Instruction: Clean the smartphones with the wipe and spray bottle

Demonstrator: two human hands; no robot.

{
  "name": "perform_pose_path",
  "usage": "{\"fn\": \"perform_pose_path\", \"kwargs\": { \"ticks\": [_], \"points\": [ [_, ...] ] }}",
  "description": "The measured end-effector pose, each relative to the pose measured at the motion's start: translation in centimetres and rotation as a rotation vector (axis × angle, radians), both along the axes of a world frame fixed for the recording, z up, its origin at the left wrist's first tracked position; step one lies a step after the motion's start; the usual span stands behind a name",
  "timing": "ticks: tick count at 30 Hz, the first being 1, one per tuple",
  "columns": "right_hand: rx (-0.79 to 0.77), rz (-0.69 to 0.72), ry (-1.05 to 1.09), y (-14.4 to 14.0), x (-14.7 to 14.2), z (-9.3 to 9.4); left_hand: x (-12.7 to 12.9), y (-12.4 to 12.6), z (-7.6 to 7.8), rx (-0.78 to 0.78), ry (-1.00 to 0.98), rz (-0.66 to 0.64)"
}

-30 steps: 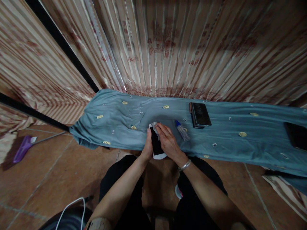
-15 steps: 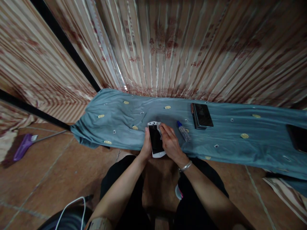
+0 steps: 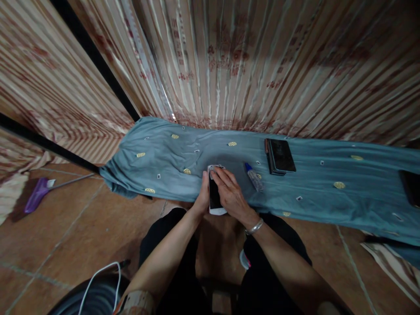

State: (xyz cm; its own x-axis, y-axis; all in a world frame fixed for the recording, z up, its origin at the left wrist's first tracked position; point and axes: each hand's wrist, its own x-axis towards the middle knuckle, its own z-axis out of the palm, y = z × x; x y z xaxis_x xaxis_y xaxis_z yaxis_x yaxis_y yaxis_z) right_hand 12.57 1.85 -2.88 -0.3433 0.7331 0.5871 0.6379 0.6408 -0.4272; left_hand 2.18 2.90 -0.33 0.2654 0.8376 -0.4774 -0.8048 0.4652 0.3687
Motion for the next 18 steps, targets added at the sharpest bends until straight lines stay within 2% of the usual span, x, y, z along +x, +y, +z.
{"fn": "perform_pose_path", "kwargs": {
  "ticks": [4,12,18],
  "points": [
    [-0.026,0.056,-0.023,-0.5,-0.5,-0.2,-0.3,0.3,0.0,-0.020,0.050,0.010],
    [-0.030,0.164,-0.005,-2.1,-1.1,0.2,-1.9,1.1,0.5,-0.106,0.262,-0.080],
    [-0.045,0.203,0.062,-3.1,-1.1,-0.2,-2.7,2.0,0.7,-0.076,0.321,-0.080]
  ]
}}
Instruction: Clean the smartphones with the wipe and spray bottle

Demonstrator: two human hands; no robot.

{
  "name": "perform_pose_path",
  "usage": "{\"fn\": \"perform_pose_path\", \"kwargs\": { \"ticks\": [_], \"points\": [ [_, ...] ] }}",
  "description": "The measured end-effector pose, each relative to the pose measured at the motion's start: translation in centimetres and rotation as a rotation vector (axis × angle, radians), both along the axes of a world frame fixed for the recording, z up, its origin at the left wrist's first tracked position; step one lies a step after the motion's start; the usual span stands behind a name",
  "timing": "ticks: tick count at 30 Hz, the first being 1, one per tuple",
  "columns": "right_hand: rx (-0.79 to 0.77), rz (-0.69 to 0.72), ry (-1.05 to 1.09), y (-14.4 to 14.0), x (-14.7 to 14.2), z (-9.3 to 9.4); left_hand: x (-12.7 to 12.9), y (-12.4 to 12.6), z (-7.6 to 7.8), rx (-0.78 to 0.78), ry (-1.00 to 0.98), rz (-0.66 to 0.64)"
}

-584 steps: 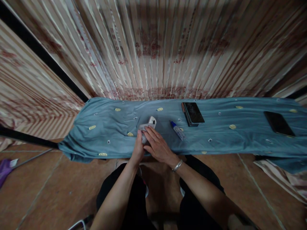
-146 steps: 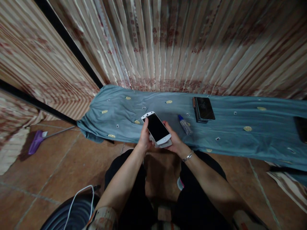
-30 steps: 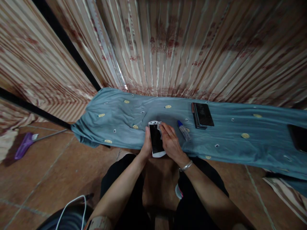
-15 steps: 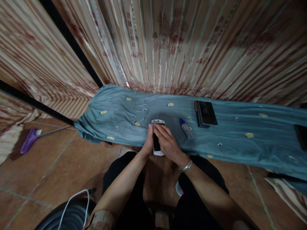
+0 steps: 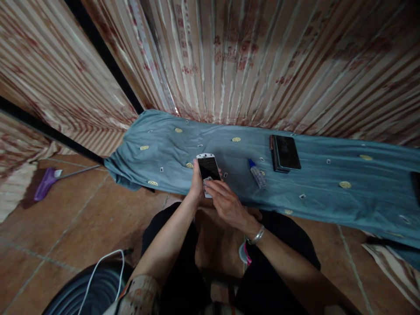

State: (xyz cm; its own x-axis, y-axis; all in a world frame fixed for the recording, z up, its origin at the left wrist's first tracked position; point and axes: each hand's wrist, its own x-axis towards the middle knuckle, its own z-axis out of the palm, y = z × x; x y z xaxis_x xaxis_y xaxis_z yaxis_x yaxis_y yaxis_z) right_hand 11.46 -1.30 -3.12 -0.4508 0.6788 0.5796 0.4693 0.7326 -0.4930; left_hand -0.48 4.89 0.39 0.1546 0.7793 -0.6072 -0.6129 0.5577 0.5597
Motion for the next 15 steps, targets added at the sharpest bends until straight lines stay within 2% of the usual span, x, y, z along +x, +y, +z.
{"fn": "perform_pose_path", "kwargs": {
  "ticks": [3,7,15],
  "points": [
    [0.022,0.025,0.016,-0.5,0.0,-0.5,-0.2,0.4,0.0,0.017,0.012,0.010],
    [0.049,0.045,-0.014,-0.9,0.1,-1.1,-0.3,0.9,0.1,0.061,-0.021,0.093],
    [0.063,-0.011,-0.066,-0.1,1.9,-0.6,-0.7,1.7,-0.1,0.044,-0.070,0.156]
  ]
}}
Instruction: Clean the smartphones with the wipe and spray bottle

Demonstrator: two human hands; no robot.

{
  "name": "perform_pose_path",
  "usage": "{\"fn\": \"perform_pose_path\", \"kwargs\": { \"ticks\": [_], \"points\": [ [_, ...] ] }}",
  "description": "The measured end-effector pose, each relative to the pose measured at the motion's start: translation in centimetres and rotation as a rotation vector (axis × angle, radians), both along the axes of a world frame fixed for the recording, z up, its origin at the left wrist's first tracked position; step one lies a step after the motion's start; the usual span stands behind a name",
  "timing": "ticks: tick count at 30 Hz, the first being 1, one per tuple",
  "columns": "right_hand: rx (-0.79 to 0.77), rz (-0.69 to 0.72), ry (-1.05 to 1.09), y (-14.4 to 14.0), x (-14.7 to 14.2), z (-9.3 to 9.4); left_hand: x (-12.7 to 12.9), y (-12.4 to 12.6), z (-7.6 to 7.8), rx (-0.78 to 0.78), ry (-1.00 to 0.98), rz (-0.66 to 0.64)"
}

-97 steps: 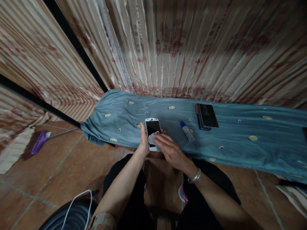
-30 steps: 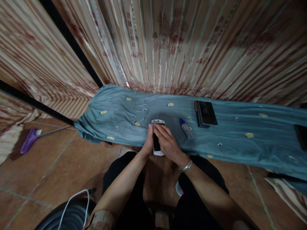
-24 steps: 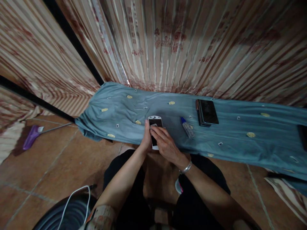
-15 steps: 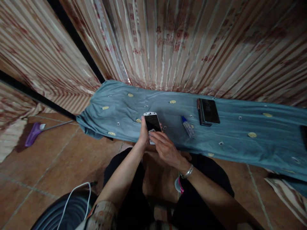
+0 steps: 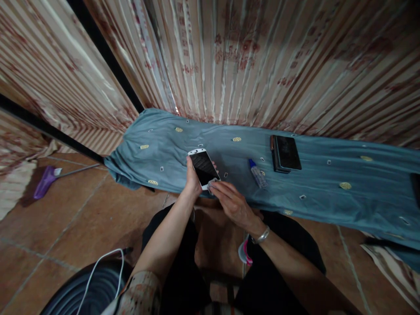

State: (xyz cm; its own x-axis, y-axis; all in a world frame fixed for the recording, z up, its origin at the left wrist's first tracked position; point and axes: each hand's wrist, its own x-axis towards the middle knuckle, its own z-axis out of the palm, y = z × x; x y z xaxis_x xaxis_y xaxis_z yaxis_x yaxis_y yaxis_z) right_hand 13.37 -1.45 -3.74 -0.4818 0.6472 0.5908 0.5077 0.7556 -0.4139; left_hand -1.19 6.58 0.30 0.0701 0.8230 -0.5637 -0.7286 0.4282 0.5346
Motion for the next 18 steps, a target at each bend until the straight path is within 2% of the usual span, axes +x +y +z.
{"fn": "perform_pose_path", "kwargs": {
  "ticks": [6,12,18],
  "points": [
    [-0.010,-0.075,0.049,0.9,0.7,-0.2,-0.1,-0.1,0.3,-0.008,-0.004,-0.008],
    [-0.038,-0.133,0.018,1.5,0.9,-0.4,0.7,-1.1,0.5,-0.021,0.025,-0.112],
    [-0.014,-0.223,0.007,2.4,1.2,-0.6,1.8,-2.3,0.2,-0.025,-0.054,-0.175]
  ]
}}
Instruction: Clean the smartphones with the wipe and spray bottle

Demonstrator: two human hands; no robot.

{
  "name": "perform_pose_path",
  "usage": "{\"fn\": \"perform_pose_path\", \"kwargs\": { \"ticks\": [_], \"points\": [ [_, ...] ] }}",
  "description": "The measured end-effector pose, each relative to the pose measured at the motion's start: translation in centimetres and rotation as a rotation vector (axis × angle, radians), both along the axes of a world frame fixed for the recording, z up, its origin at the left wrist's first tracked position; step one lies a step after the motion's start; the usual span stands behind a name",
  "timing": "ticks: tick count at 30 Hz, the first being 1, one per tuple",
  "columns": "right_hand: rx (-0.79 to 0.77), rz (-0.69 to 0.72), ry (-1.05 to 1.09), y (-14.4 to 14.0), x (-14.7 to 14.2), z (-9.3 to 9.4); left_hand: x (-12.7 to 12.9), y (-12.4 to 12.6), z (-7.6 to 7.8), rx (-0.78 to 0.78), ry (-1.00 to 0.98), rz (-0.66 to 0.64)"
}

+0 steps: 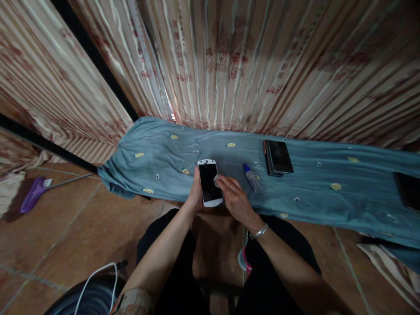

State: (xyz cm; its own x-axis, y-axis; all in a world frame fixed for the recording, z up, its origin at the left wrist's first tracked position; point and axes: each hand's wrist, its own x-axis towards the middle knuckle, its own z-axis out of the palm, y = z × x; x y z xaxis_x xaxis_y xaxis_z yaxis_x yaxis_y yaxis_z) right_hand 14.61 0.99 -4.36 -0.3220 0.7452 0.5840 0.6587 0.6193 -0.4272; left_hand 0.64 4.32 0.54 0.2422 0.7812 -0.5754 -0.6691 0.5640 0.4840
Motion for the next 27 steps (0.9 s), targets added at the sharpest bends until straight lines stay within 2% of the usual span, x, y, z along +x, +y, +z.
{"fn": "perform_pose_path", "kwargs": {
  "ticks": [8,11,16,27],
  "points": [
    [0.039,-0.106,0.002,1.5,0.6,-0.1,1.2,-0.8,-1.5,0.094,-0.043,-0.071],
    [0.046,-0.122,0.018,1.7,0.6,-0.1,1.5,-1.0,-1.5,0.092,-0.073,-0.079],
    [0.059,-0.103,0.050,1.5,-0.1,0.3,2.0,-1.3,-1.2,0.093,-0.124,-0.033],
    [0.120,-0.050,0.075,1.1,-1.3,0.4,2.2,-1.2,-2.2,0.135,-0.165,0.075]
  ]
}}
